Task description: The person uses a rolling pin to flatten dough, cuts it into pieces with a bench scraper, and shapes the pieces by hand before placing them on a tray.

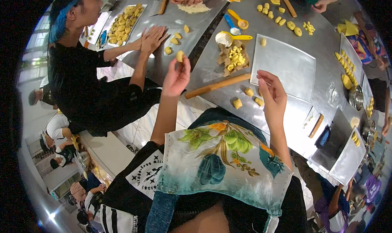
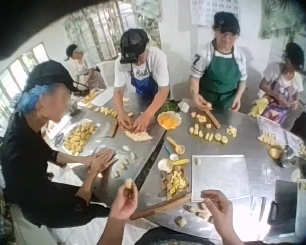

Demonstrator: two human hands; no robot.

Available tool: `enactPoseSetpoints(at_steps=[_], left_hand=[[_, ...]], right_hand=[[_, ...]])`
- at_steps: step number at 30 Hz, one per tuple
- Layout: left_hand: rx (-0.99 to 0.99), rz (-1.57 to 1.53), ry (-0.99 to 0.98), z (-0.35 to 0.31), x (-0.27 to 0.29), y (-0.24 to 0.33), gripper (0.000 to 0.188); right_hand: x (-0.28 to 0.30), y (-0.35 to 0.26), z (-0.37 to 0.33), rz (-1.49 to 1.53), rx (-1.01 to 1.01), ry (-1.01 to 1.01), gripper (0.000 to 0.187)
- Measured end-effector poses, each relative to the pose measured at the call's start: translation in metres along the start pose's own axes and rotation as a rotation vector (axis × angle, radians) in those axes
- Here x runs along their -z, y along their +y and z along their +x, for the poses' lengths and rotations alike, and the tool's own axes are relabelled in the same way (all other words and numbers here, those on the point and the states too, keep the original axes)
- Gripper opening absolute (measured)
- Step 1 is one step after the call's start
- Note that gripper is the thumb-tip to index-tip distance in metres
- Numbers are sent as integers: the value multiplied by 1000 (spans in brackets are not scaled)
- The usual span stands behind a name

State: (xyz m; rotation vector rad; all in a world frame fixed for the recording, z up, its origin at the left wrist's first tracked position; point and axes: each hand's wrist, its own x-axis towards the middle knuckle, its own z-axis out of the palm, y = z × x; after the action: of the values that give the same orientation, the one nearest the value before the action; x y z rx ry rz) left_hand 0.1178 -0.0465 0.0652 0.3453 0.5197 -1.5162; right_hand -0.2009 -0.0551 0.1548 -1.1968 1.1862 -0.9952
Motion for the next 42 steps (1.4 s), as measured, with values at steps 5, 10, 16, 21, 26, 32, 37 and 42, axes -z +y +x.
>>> enactPoseSetpoints(at_steps=[5,10,16,21,26,32,37,42], left_hand=[[40,-93,33,-1,1,30,24],[2,-91,70,-7,-4,31,24],[-30,-42,75,-7,-5,28,23],[1,-59,72,-5,-7,26,22],[-5,-33,86,-3,-7,24,21],[24,-44,74,-4,-7,20,20],[7,31,82,-6,-9,17,21],[57,116,31,-8,-10,12,22]], right_hand=[[1,6,-1,-1,0,31,25],[-3,8,0,-4,-11,15,22],[2,10,-2,5,-23,32,20],[4,10,-3,64,-7,46,19],[8,13,-4,68,-16,43,18],[8,15,-5,80,-28,46,18],[9,16,-6,51,-27,25,19],[7,14,-5,25,-43,29,19]])
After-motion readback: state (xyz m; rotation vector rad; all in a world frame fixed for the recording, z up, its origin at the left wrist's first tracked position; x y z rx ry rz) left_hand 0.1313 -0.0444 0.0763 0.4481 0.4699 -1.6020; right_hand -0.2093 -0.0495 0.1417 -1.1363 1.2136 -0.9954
